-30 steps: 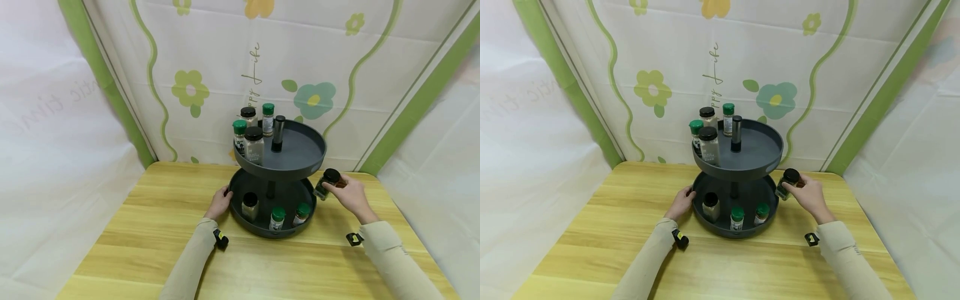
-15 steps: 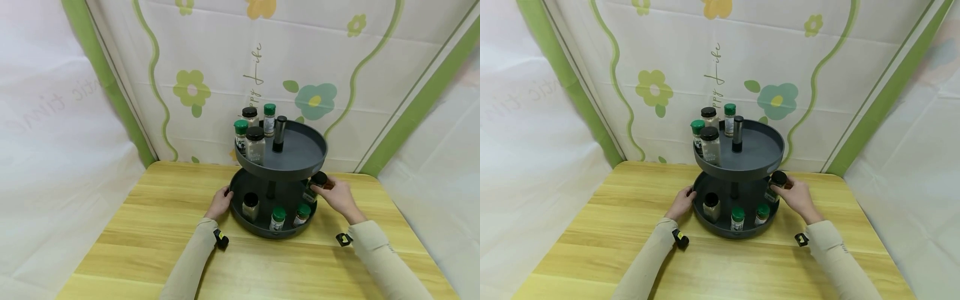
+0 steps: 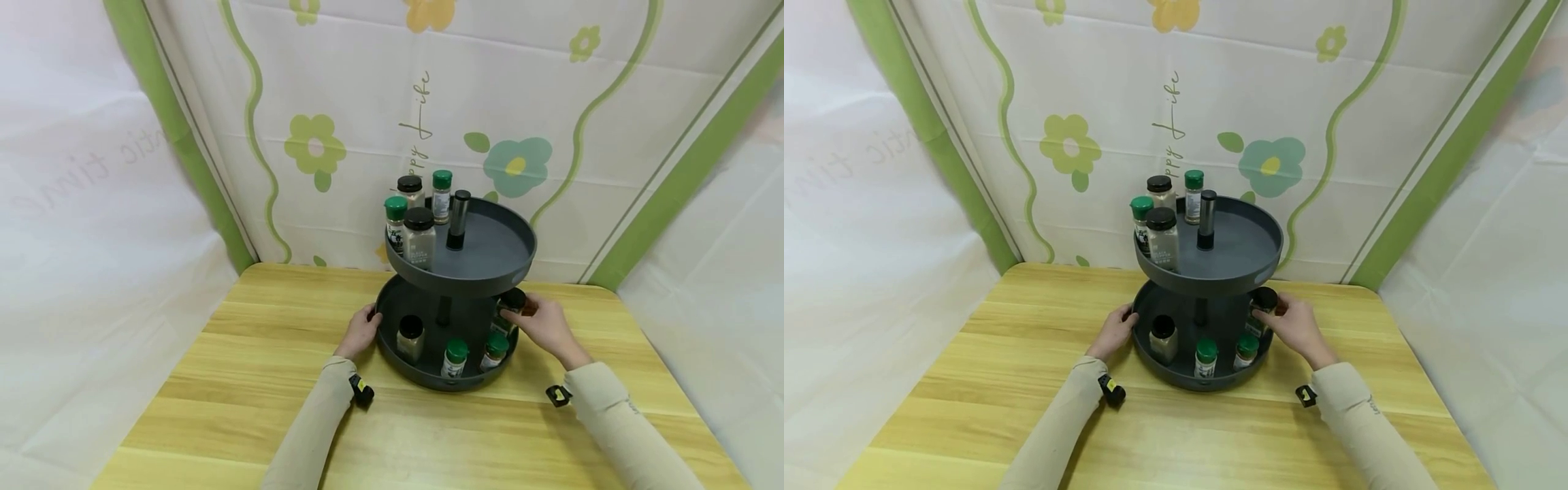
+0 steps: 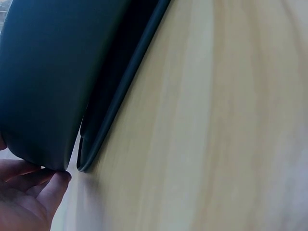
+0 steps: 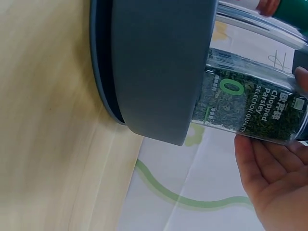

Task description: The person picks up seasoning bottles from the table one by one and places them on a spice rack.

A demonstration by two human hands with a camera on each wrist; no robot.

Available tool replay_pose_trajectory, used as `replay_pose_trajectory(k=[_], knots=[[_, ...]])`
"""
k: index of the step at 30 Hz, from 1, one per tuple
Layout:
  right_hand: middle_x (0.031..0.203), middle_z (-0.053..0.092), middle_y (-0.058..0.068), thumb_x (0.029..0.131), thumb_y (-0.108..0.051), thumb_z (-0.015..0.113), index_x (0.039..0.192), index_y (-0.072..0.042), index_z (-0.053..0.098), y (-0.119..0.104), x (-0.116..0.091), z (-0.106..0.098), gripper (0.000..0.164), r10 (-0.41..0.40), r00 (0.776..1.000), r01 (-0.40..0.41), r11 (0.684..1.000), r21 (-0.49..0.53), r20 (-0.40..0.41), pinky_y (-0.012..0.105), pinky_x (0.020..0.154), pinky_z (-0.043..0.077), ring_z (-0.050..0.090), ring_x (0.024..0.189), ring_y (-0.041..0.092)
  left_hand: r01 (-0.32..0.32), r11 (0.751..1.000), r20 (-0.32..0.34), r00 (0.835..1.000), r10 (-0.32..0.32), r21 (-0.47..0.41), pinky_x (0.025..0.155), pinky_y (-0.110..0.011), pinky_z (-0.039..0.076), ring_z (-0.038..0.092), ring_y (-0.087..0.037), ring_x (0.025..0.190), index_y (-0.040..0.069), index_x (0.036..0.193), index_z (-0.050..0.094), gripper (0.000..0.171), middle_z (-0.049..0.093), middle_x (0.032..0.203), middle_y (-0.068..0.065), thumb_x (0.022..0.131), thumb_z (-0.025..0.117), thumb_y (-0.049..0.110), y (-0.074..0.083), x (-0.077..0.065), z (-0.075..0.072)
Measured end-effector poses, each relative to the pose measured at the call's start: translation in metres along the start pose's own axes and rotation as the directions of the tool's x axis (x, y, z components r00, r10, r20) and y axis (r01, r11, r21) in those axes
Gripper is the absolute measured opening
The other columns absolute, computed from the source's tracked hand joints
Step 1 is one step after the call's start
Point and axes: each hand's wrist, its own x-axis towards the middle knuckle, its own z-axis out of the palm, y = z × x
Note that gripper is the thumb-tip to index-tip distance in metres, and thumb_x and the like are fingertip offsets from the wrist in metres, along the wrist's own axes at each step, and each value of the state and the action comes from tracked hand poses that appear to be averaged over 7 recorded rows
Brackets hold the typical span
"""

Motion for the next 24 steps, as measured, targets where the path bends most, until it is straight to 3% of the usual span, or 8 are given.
replay_pose_trajectory(k=[16, 24], knots=[[0.097, 0.066, 0.011, 0.085, -0.044, 0.069, 0.097, -0.008, 0.062, 0.007, -0.007, 0.004, 0.039, -0.004, 0.999, 0.004, 1.000, -0.014, 0.048, 0.041, 0.071, 0.053, 0.064, 0.093, 0.031, -0.004, 1.000, 0.001, 1.000, 0.004, 0.014, 0.104, -0.046, 0.036, 0.040, -0.034, 0.129, -0.004, 0.141, 0.039, 0.043, 0.043, 0.140, -0.022, 0.102, 0.042, 0.014, -0.002, 0.000, -0.001], [0.094, 0.067, 0.008, 0.084, -0.044, 0.070, 0.099, -0.009, 0.065, 0.012, -0.005, 0.005, 0.038, -0.001, 0.998, 0.001, 1.000, -0.012, 0.055, 0.037, 0.070, 0.053, 0.064, 0.087, 0.025, 0.019, 1.000, 0.011, 1.000, -0.018, -0.004, 0.104, -0.045, 0.035, 0.039, -0.032, 0.130, -0.001, 0.143, 0.037, 0.045, 0.042, 0.141, -0.020, 0.102, 0.043, 0.016, -0.004, 0.001, -0.001]])
